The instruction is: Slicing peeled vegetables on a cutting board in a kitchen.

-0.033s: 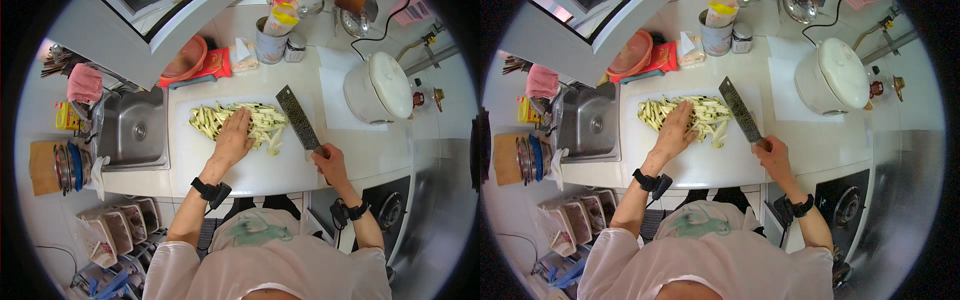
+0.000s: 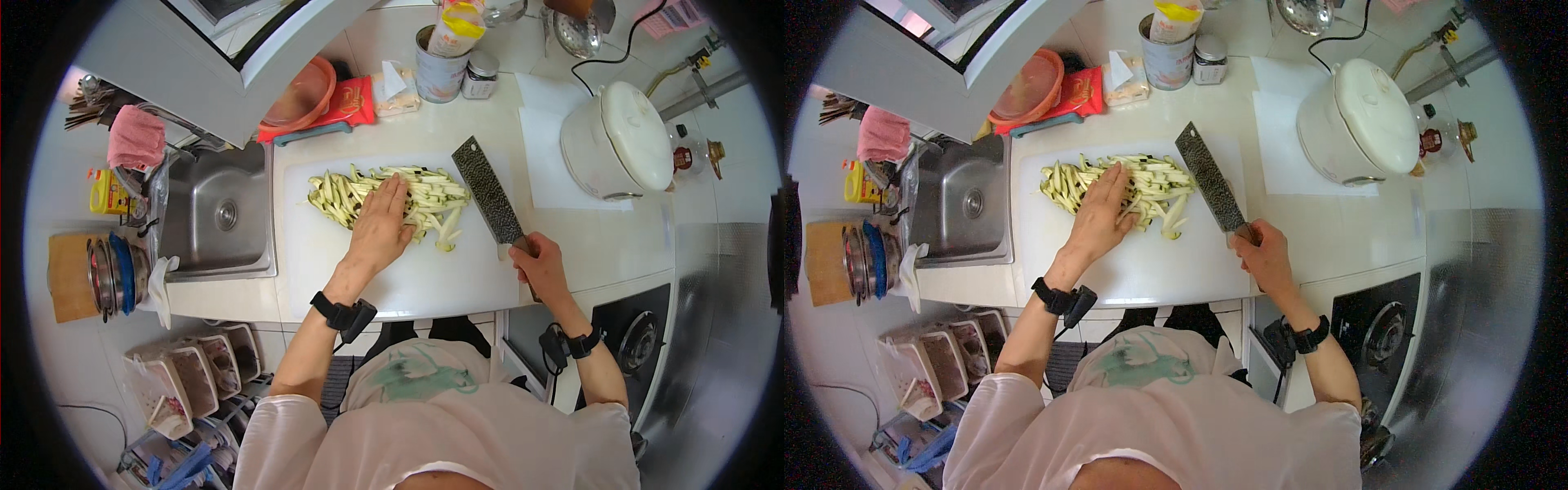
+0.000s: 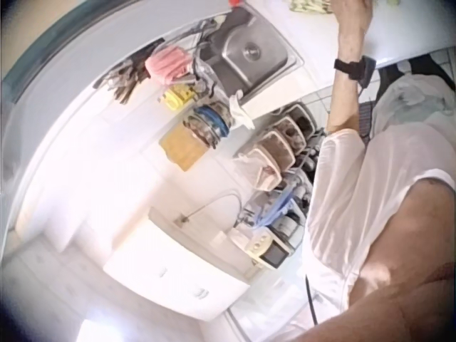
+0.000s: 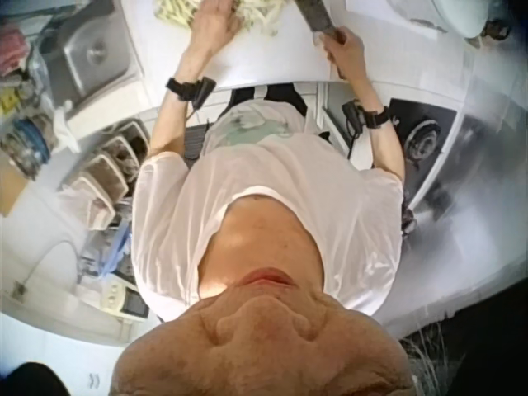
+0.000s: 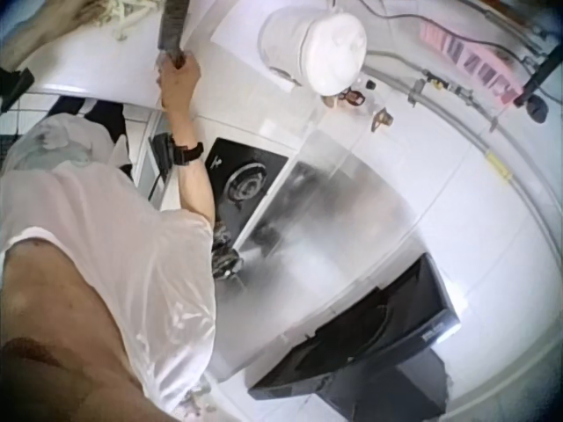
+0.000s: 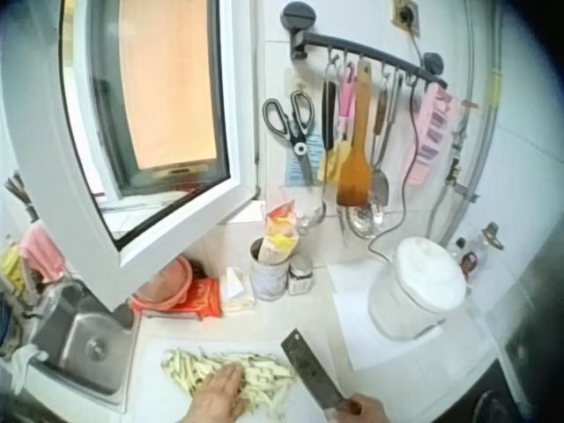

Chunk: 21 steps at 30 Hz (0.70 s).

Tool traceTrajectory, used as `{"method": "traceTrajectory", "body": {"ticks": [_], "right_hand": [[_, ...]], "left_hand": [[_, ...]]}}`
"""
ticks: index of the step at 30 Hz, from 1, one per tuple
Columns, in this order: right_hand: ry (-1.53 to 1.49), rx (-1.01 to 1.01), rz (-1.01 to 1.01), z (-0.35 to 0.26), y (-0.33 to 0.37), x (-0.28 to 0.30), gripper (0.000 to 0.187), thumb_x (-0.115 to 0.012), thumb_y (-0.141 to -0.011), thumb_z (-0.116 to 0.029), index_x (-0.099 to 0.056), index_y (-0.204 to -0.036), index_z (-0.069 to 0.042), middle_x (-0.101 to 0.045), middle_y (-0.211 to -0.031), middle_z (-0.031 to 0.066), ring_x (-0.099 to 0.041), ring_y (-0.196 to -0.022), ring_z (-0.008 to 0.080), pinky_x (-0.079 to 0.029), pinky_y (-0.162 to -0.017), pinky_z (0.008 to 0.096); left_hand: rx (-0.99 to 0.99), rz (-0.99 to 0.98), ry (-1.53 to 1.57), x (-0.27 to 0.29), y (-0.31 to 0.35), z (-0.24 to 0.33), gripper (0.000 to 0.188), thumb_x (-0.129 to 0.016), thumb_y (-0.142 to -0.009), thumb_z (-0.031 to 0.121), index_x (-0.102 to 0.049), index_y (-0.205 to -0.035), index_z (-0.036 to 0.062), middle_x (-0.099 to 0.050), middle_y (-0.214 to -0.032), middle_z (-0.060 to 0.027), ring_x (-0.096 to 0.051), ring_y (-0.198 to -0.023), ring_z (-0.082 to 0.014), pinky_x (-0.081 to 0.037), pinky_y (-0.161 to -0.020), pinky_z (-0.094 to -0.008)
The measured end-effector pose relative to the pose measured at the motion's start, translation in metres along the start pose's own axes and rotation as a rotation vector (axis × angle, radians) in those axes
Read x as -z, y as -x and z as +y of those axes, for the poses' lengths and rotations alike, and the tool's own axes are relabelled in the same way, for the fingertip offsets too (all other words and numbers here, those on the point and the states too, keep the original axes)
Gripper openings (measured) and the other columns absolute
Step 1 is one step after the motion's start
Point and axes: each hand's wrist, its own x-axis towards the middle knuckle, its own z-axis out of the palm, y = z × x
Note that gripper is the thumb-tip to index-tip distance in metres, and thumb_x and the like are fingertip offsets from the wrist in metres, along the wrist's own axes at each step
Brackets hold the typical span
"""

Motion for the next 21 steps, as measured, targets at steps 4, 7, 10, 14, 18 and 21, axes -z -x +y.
{"method": "traceTrajectory", "body": {"ticks": [4,7,10,14,18,21], "right_hand": [[-0.150,-0.084,-0.007,0.006,0.005,-0.001,0.014,-0.065,-0.086,-0.011,-0.057,-0.085,0.000,-0.056,-0.064,0.0036,-0.050,-0.048,0.0082,-0.041,-0.043,0.0233],[-0.202,-0.096,0.011,0.012,0.007,-0.003,0.014,-0.064,-0.087,-0.011,-0.056,-0.086,0.000,-0.056,-0.066,0.0041,-0.050,-0.047,0.0089,-0.041,-0.042,0.0236],[-0.211,-0.111,0.032,0.012,0.011,-0.006,0.014,-0.064,-0.087,-0.012,-0.056,-0.087,0.000,-0.056,-0.066,0.0043,-0.050,-0.047,0.0092,-0.041,-0.042,0.0237],[-0.188,-0.130,0.046,0.011,0.016,-0.006,0.014,-0.064,-0.087,-0.012,-0.056,-0.088,0.000,-0.056,-0.066,0.0043,-0.051,-0.047,0.0092,-0.041,-0.042,0.0237],[-0.210,-0.115,0.061,0.018,0.018,-0.004,0.018,-0.067,-0.087,-0.016,-0.056,-0.085,-0.001,-0.056,-0.064,0.0032,-0.051,-0.048,0.0075,-0.042,-0.041,0.0226],[-0.223,-0.134,0.069,0.019,0.019,-0.004,0.018,-0.066,-0.087,-0.015,-0.056,-0.086,-0.001,-0.056,-0.064,0.0031,-0.051,-0.048,0.0075,-0.042,-0.041,0.0223]], "left_hand": [[-0.278,0.092,0.057,-0.018,0.023,0.008,0.057,-0.068,-0.076,0.008,-0.049,-0.129,-0.0032,-0.049,-0.132,-0.0209,-0.048,-0.122,-0.0366,-0.040,-0.103,-0.0420],[-0.259,-0.225,0.187,-0.029,0.043,0.032,0.044,-0.067,-0.074,0.007,-0.057,-0.116,-0.0034,-0.055,-0.121,-0.0185,-0.054,-0.109,-0.0343,-0.046,-0.094,-0.0404],[-0.346,-0.183,0.134,-0.052,0.050,0.040,0.037,-0.066,-0.075,0.008,-0.059,-0.110,-0.0031,-0.057,-0.113,-0.0163,-0.055,-0.102,-0.0321,-0.047,-0.089,-0.0396],[-0.289,-0.137,0.000,-0.066,0.045,0.040,0.028,-0.059,-0.074,0.003,-0.059,-0.102,-0.0038,-0.055,-0.104,-0.0135,-0.053,-0.096,-0.0292,-0.047,-0.081,-0.0377],[-0.288,-0.159,0.036,-0.072,0.030,0.043,0.029,-0.058,-0.075,0.001,-0.058,-0.103,-0.0069,-0.055,-0.111,-0.0179,-0.053,-0.100,-0.0310,-0.047,-0.085,-0.0395],[-0.234,-0.107,-0.002,-0.082,0.023,0.037,0.045,-0.062,-0.076,0.004,-0.052,-0.119,-0.0070,-0.048,-0.130,-0.0230,-0.050,-0.114,-0.0368,-0.045,-0.095,-0.0408]]}}
